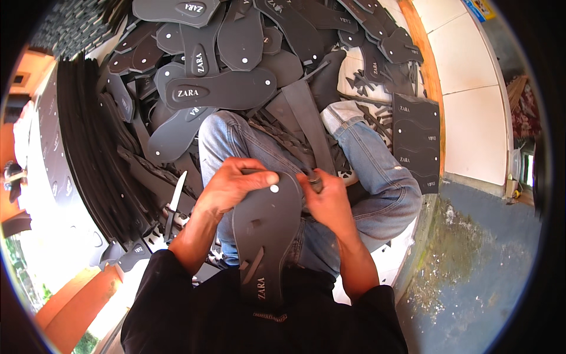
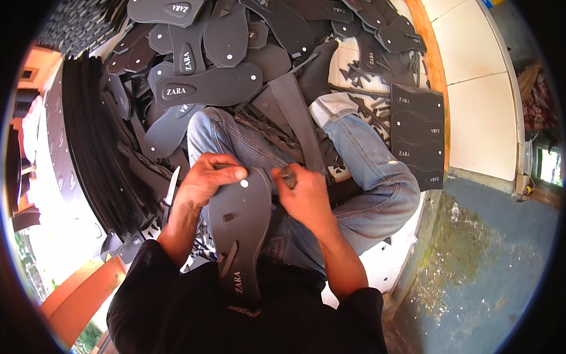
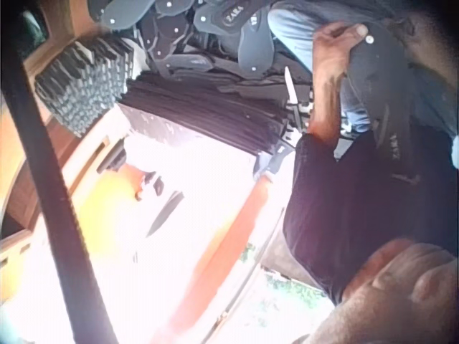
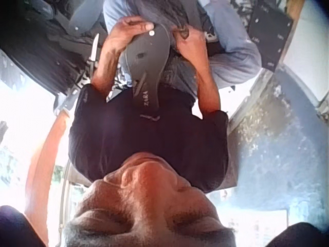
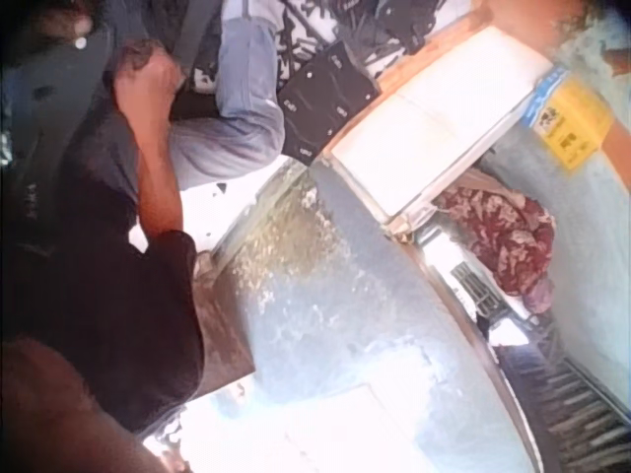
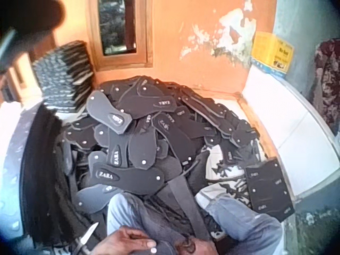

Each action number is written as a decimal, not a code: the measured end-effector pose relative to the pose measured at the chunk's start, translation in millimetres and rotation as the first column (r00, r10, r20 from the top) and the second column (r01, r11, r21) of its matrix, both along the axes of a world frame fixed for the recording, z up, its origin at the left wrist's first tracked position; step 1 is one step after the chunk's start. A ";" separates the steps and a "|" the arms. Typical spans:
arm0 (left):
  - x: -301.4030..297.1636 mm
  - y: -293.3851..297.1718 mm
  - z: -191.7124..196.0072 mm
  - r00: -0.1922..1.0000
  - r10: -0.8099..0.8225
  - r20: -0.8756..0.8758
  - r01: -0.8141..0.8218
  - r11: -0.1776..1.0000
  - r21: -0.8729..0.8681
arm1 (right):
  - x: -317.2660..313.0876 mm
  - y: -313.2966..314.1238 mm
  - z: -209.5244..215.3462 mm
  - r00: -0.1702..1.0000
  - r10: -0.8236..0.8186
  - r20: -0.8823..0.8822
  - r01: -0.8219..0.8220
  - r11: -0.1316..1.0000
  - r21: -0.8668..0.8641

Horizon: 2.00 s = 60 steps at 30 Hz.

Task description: The person trims and cuts shoe insoles from large sheets using a knife.

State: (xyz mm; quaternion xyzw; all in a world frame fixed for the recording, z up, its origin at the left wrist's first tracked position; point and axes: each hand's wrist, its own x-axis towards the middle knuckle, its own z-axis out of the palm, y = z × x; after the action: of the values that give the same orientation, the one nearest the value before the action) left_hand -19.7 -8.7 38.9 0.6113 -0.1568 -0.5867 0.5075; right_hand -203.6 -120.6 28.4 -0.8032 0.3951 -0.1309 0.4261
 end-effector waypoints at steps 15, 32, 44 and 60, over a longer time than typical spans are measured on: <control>-95.4 -42.6 -17.3 0.729 0.424 -0.537 -0.512 0.859 -0.018 | -16.0 10.1 3.4 0.792 -0.510 0.335 0.263 0.781 0.567; -130.3 -47.4 -30.1 0.619 0.379 -0.688 -0.515 0.857 0.008 | -104.9 39.1 -26.7 0.880 -0.382 -0.283 0.354 0.924 -0.144; -128.9 -15.7 -56.6 0.711 0.334 -0.619 -0.472 0.879 -0.068 | -46.0 3.5 -28.1 0.945 -0.196 -0.261 0.183 0.980 -0.073; 71.4 3.3 -7.9 0.497 0.510 0.702 -0.345 0.858 -0.380 | -146.1 -168.4 -9.7 0.825 -0.544 -0.152 0.478 0.816 -0.325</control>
State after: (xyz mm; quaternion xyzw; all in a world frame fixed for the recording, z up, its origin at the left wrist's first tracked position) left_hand 51.7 -5.4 31.1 0.7719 -0.2597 -0.0974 0.5721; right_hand -349.7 -289.0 18.7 -0.7270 0.6235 -0.1973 0.2093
